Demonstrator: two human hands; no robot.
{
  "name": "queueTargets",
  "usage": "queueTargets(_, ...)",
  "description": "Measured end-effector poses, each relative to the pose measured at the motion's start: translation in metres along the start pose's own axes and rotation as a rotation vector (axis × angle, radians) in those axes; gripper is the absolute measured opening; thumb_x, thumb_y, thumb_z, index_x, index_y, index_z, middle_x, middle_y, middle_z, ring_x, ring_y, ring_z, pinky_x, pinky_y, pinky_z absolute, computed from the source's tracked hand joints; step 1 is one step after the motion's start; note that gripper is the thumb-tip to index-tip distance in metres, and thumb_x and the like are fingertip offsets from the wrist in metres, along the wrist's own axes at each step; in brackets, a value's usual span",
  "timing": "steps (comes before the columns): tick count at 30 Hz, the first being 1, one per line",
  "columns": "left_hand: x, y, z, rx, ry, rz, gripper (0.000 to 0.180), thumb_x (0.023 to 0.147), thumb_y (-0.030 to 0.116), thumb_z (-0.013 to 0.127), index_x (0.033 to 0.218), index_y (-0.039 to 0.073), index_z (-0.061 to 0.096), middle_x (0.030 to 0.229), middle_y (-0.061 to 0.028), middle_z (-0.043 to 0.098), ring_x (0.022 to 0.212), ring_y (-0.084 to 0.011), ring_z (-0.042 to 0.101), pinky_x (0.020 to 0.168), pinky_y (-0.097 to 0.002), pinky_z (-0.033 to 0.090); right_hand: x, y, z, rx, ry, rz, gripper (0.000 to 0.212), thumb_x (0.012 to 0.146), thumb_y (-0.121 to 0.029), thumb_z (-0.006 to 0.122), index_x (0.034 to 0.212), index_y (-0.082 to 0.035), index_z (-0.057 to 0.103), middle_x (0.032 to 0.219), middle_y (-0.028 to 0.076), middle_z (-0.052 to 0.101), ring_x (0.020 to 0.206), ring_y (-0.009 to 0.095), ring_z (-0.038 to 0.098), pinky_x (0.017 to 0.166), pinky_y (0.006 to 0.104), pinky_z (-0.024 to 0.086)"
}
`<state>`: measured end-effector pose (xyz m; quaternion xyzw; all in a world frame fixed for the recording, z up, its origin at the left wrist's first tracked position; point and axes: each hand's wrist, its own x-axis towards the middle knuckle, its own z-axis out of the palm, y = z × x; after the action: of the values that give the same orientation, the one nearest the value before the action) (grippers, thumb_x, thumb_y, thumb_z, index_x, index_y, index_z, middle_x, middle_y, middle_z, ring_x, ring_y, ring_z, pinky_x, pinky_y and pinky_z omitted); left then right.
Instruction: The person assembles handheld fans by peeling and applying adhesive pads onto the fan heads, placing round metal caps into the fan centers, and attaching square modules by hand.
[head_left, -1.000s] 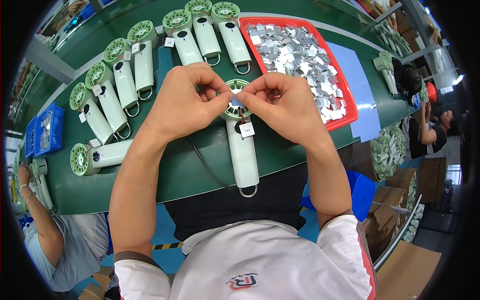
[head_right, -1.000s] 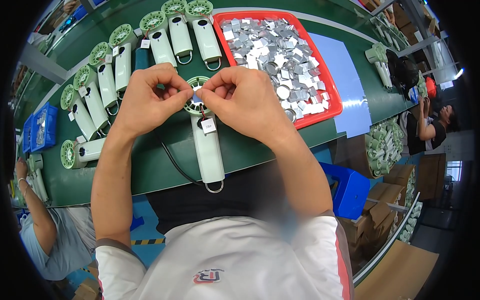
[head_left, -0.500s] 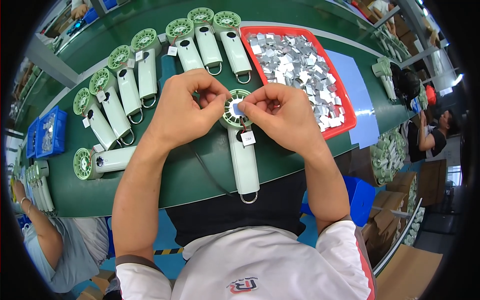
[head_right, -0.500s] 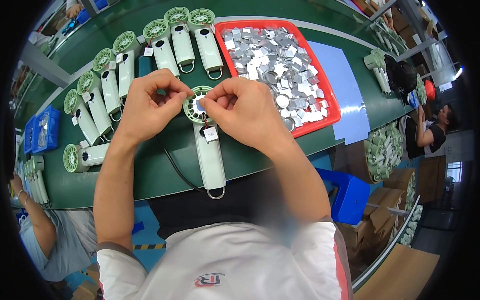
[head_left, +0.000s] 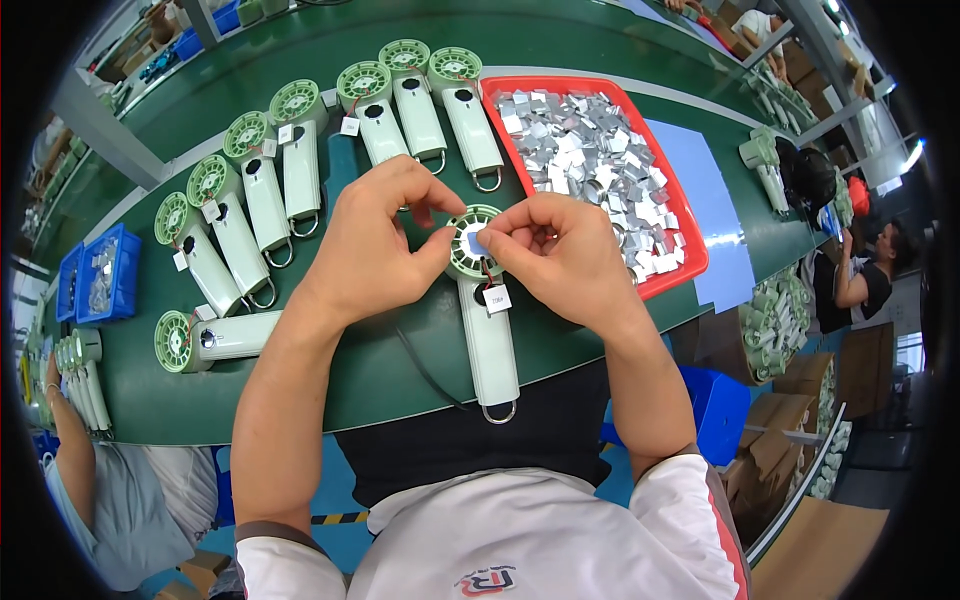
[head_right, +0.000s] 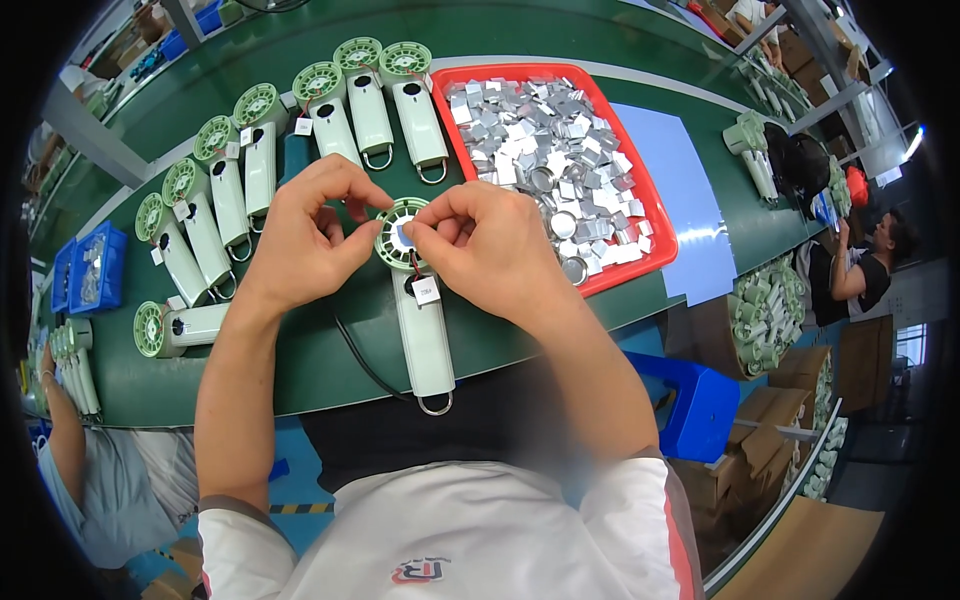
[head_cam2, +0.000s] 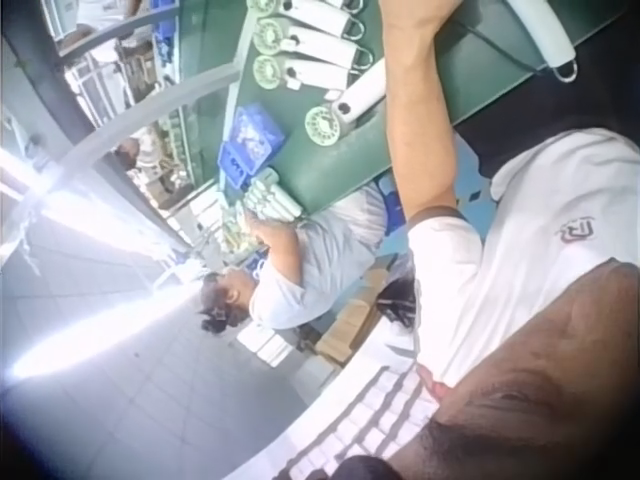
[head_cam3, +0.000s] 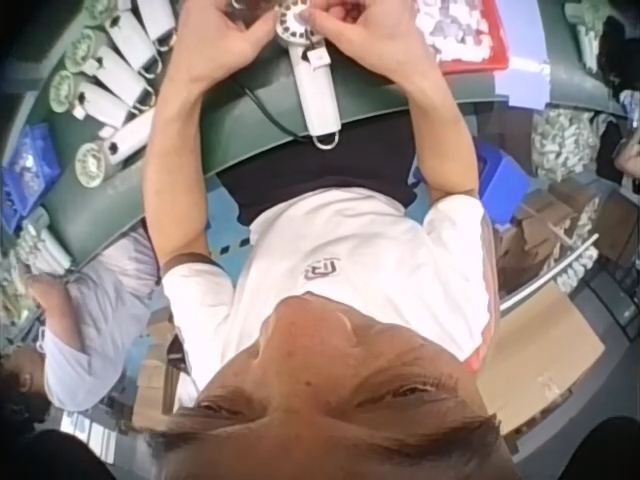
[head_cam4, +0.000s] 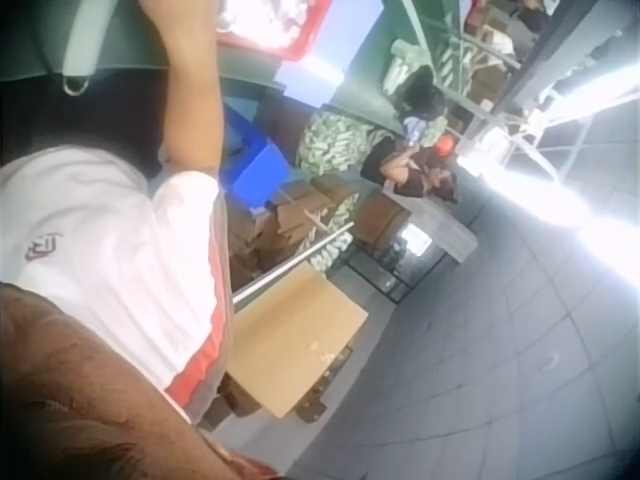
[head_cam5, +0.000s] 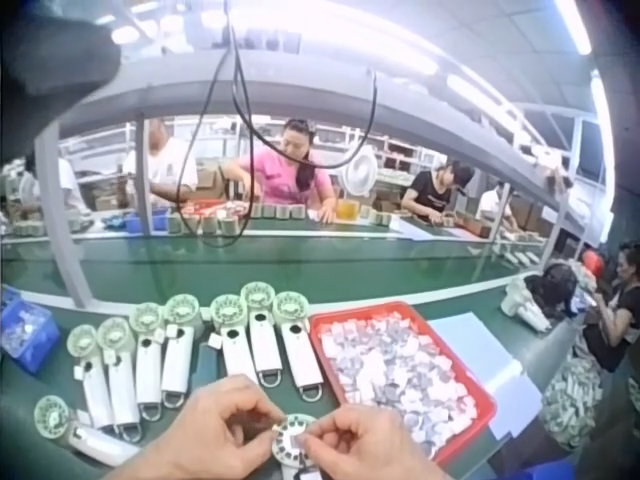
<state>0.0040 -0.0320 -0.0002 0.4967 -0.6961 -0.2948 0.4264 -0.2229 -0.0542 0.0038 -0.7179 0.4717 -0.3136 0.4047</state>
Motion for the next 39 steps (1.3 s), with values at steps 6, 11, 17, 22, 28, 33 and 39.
queueTargets(6, -0.0013, 0.001, 0.0023, -0.041, -0.014, 0.037, 0.03, 0.079, 0.001, 0.075, 0.109, 0.003, 0.077, 0.109, -0.0065, 0.076, 0.083, -0.0165, 0.069, 0.058, -0.0287, 0.049, -0.0019, -0.0038, 0.0005, -0.007, 0.01, -0.016, 0.014, 0.095, -0.009, 0.084, 0.098, 0.003, 0.079, 0.072, -0.004, 0.065, 0.068, 0.002, 0.056, 0.063, 0.0218, 0.048)
queueTargets(11, -0.0016, 0.0005, 0.0018, -0.05, -0.035, 0.009, 0.031, 0.08, 0.001, 0.075, 0.111, 0.002, 0.078, 0.108, -0.0078, 0.077, 0.083, -0.0161, 0.07, 0.056, -0.0287, 0.048, -0.0018, -0.002, 0.0013, -0.007, 0.013, -0.039, 0.013, 0.095, -0.009, 0.084, 0.098, 0.003, 0.079, 0.073, -0.004, 0.065, 0.068, 0.002, 0.056, 0.063, 0.022, 0.048)
queueTargets(17, -0.0008, 0.003, 0.0014, -0.044, -0.054, -0.033, 0.029, 0.08, 0.003, 0.076, 0.109, 0.001, 0.078, 0.101, -0.0091, 0.077, 0.079, -0.0155, 0.069, 0.056, -0.0287, 0.048, -0.0018, -0.0009, 0.0006, 0.011, 0.007, -0.04, 0.013, 0.095, -0.008, 0.084, 0.098, 0.004, 0.079, 0.075, -0.003, 0.066, 0.069, 0.002, 0.056, 0.063, 0.0218, 0.048)
queueTargets(22, -0.0009, 0.0013, 0.0021, -0.051, -0.061, -0.02, 0.023, 0.082, 0.003, 0.076, 0.105, 0.001, 0.078, 0.101, -0.0076, 0.076, 0.079, -0.0152, 0.069, 0.056, -0.0283, 0.049, -0.0016, 0.0005, 0.0003, 0.012, 0.004, -0.048, 0.014, 0.095, -0.009, 0.085, 0.099, 0.003, 0.079, 0.078, -0.002, 0.069, 0.071, 0.001, 0.056, 0.063, 0.0213, 0.047)
queueTargets(28, -0.0005, -0.0016, 0.0034, -0.046, -0.073, 0.001, 0.013, 0.084, 0.003, 0.075, 0.097, 0.003, 0.077, 0.105, -0.006, 0.077, 0.081, -0.0147, 0.071, 0.057, -0.0278, 0.049, -0.002, 0.0027, 0.0, 0.016, 0.001, -0.06, 0.015, 0.096, -0.01, 0.085, 0.099, 0.003, 0.079, 0.082, 0.0, 0.07, 0.071, 0.002, 0.057, 0.064, 0.0216, 0.048)
queueTargets(33, -0.0003, -0.0003, 0.0034, -0.057, -0.077, -0.021, 0.008, 0.085, 0.003, 0.076, 0.093, 0.003, 0.076, 0.108, -0.0067, 0.077, 0.082, -0.0146, 0.071, 0.058, -0.0275, 0.049, -0.0031, 0.0014, -0.0006, 0.01, 0.001, -0.079, 0.015, 0.096, -0.009, 0.085, 0.1, 0.003, 0.079, 0.083, 0.0, 0.07, 0.073, 0.003, 0.058, 0.065, 0.0221, 0.049)
queueTargets(39, 0.0001, 0.0012, 0.0021, -0.043, -0.085, -0.029, 0.006, 0.084, 0.005, 0.078, 0.089, 0.002, 0.076, 0.109, -0.0075, 0.077, 0.081, -0.0143, 0.071, 0.058, -0.0278, 0.05, -0.0036, 0.0037, 0.0004, -0.004, 0.018, -0.117, 0.013, 0.096, -0.008, 0.084, 0.1, 0.003, 0.079, 0.082, 0.0, 0.069, 0.073, 0.003, 0.059, 0.066, 0.0229, 0.051)
